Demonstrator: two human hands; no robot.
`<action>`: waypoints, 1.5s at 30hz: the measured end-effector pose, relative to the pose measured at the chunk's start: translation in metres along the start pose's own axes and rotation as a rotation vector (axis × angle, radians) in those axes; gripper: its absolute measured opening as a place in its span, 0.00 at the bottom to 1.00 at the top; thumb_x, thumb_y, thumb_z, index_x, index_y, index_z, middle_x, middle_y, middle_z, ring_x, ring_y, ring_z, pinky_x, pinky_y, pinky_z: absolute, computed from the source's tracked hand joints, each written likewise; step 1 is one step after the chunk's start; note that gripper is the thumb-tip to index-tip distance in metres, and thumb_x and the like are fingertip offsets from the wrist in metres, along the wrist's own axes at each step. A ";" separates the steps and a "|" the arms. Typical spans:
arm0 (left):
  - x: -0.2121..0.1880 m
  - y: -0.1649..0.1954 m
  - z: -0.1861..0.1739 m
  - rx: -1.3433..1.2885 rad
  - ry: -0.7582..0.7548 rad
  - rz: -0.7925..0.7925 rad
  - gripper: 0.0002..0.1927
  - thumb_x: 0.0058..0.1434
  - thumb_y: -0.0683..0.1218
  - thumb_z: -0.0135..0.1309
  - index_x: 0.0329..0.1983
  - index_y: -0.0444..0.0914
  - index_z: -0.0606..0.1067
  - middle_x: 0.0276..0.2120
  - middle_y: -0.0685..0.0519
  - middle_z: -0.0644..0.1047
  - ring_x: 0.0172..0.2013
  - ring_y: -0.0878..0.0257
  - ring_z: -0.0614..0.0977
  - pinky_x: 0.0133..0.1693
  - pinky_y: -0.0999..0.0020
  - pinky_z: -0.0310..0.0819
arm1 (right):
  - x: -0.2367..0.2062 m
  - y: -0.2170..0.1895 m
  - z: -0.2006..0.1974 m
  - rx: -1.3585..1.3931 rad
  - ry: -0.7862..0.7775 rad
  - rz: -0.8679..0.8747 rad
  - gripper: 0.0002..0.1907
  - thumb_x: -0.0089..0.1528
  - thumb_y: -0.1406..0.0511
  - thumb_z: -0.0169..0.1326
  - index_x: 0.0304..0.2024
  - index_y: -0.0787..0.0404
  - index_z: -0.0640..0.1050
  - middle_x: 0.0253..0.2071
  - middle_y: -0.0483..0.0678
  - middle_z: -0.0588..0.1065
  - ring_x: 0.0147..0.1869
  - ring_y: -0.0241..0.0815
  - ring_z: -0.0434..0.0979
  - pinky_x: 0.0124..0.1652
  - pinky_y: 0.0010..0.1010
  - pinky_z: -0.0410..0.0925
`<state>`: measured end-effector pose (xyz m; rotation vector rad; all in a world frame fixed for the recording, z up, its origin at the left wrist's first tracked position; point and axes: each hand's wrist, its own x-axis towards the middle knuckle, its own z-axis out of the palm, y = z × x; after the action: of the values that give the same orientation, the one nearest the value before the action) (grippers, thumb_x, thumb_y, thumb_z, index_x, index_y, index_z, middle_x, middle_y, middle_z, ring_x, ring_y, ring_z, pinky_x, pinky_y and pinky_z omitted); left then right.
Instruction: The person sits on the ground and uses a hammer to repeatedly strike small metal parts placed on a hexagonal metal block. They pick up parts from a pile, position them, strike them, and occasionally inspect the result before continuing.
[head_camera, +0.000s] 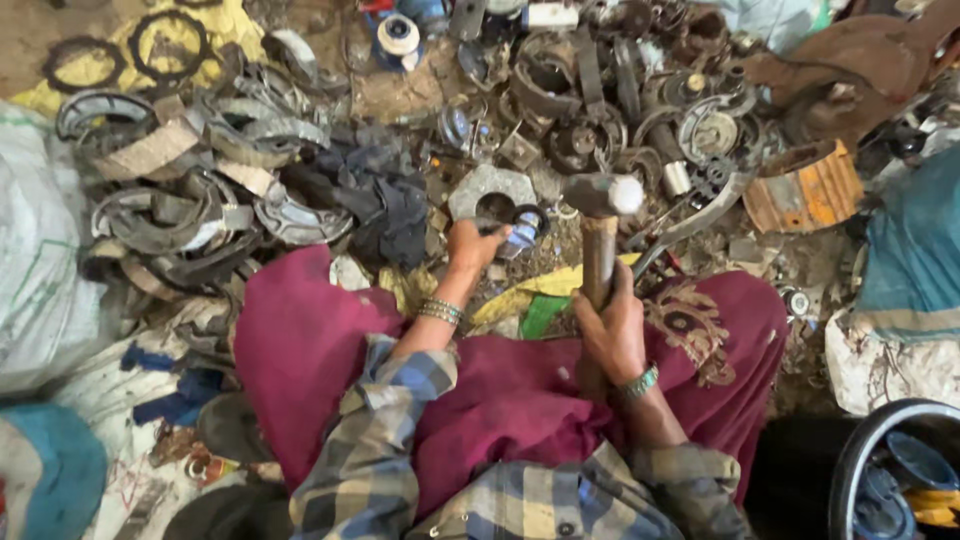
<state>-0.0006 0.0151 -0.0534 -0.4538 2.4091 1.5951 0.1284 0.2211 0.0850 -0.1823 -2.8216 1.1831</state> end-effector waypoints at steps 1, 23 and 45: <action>0.000 0.000 0.000 -0.004 0.009 0.014 0.21 0.49 0.59 0.71 0.36 0.40 0.85 0.32 0.47 0.85 0.33 0.52 0.88 0.38 0.60 0.78 | -0.001 -0.003 -0.003 0.034 -0.001 -0.015 0.35 0.60 0.63 0.60 0.66 0.70 0.62 0.37 0.62 0.79 0.36 0.50 0.82 0.37 0.42 0.74; 0.004 0.004 0.005 -0.045 0.008 0.052 0.11 0.60 0.50 0.62 0.42 0.42 0.85 0.37 0.43 0.85 0.38 0.52 0.87 0.42 0.60 0.78 | 0.092 0.009 0.045 -0.325 -0.154 -0.367 0.30 0.63 0.57 0.60 0.62 0.67 0.72 0.49 0.64 0.78 0.45 0.64 0.81 0.44 0.48 0.73; 0.038 0.045 -0.045 -0.927 0.045 0.020 0.13 0.67 0.42 0.54 0.52 0.36 0.81 0.41 0.53 0.82 0.41 0.63 0.79 0.44 0.66 0.73 | 0.182 -0.005 0.038 -0.107 -0.831 -0.094 0.22 0.61 0.57 0.62 0.51 0.65 0.82 0.38 0.49 0.85 0.37 0.38 0.82 0.40 0.31 0.74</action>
<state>-0.0527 -0.0152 -0.0102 -0.5950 1.5458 2.6582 -0.0568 0.2159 0.0667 0.5658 -3.5189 1.3081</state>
